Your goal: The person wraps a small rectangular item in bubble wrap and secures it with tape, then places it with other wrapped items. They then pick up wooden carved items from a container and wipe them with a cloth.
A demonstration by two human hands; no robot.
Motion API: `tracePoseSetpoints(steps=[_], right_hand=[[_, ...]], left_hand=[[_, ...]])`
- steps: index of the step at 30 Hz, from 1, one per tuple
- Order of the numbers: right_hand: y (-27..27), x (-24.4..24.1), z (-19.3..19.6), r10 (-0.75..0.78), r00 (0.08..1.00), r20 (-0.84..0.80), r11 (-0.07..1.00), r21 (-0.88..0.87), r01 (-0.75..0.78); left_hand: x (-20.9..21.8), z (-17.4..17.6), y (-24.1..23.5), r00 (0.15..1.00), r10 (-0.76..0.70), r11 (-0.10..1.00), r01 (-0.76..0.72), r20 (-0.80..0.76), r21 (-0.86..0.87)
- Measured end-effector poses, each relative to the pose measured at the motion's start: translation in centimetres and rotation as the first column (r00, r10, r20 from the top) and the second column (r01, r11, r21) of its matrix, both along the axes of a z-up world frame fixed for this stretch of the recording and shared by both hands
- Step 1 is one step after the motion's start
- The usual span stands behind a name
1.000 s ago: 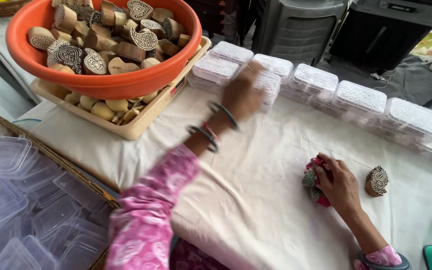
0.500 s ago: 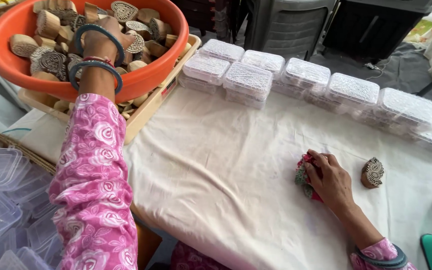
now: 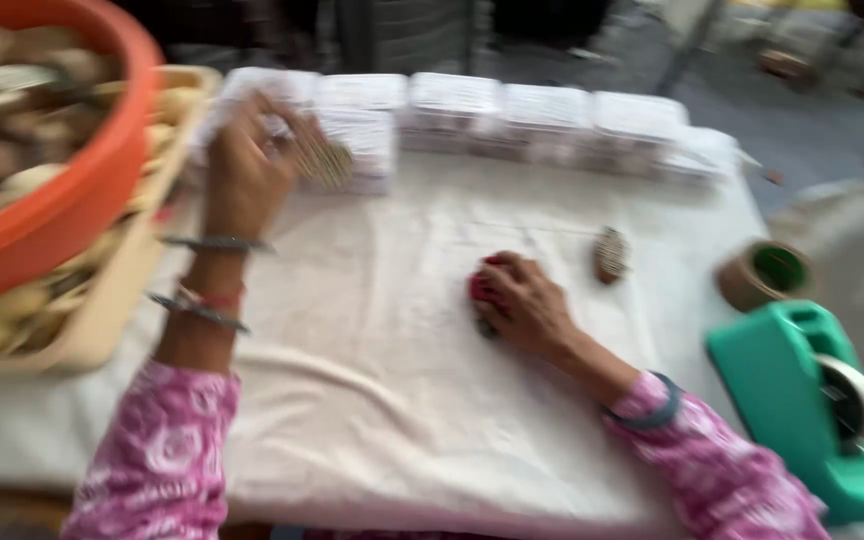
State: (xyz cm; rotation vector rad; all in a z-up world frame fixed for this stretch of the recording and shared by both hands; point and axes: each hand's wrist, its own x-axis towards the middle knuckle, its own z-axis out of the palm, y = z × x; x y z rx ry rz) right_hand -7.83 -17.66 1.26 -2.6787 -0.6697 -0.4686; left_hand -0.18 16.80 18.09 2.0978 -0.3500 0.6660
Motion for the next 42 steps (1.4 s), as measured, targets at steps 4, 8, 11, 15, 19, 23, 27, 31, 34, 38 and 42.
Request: tracePoseSetpoints(steps=[4,8,11,15,19,23,27,31,34,38,42], right_hand=[[-2.3,0.8,-0.5,-0.013,0.999,-0.034,0.979,0.203,0.020],[-4.0,2.8,-1.3,-0.054,0.994,-0.094,0.699,0.708,0.104],[-4.7,3.6,-1.1,-0.133,0.979,-0.154,0.590,0.782,0.203],[-4.1,3.1,0.7,-0.198,0.955,-0.222,0.569,0.767,0.296],[-3.6,2.4,1.2,-0.203,0.973,-0.107,0.653,0.726,0.216],[-3.0,1.8,2.1,-0.109,0.979,0.170,0.830,0.558,-0.004],[-3.0,2.5,0.7,0.044,0.997,0.057,0.838,0.541,-0.068],[-1.4,1.2,1.7,0.188,0.952,0.244,0.959,0.166,-0.232],[-0.3,0.2,2.4,0.369,0.895,0.250,0.923,0.018,-0.385],[-1.6,1.5,2.3,0.170,0.937,0.304,0.970,0.113,-0.213],[-2.3,1.3,0.6,0.098,0.930,0.354,0.979,0.135,-0.154]], left_hand=[[3.7,-14.0,-10.1,0.921,-0.366,0.926,0.346,-0.131,-0.151],[2.9,-19.6,-15.4,0.847,-0.331,0.942,0.322,-0.415,-0.095],[2.0,-21.7,-16.4,0.842,-0.342,0.939,0.324,-0.417,-0.116],[0.5,-20.7,-15.5,0.839,-0.386,0.917,0.394,-0.383,-0.060],[-1.0,-19.4,-15.2,0.856,-0.446,0.841,0.501,-0.262,0.203],[-1.0,-20.6,-16.1,0.849,-0.334,0.874,0.442,-0.410,0.204],[-1.5,-20.6,-17.0,0.845,-0.379,0.888,0.446,-0.378,0.108],[-2.2,-21.1,-17.5,0.885,-0.416,0.890,0.443,-0.210,0.109],[-2.4,-21.1,-17.2,0.909,-0.408,0.900,0.415,-0.079,0.132],[-2.8,-20.1,-17.5,0.905,-0.424,0.897,0.422,-0.010,0.136],[-3.2,-19.6,-17.8,0.880,-0.476,0.874,0.473,-0.004,0.108]])
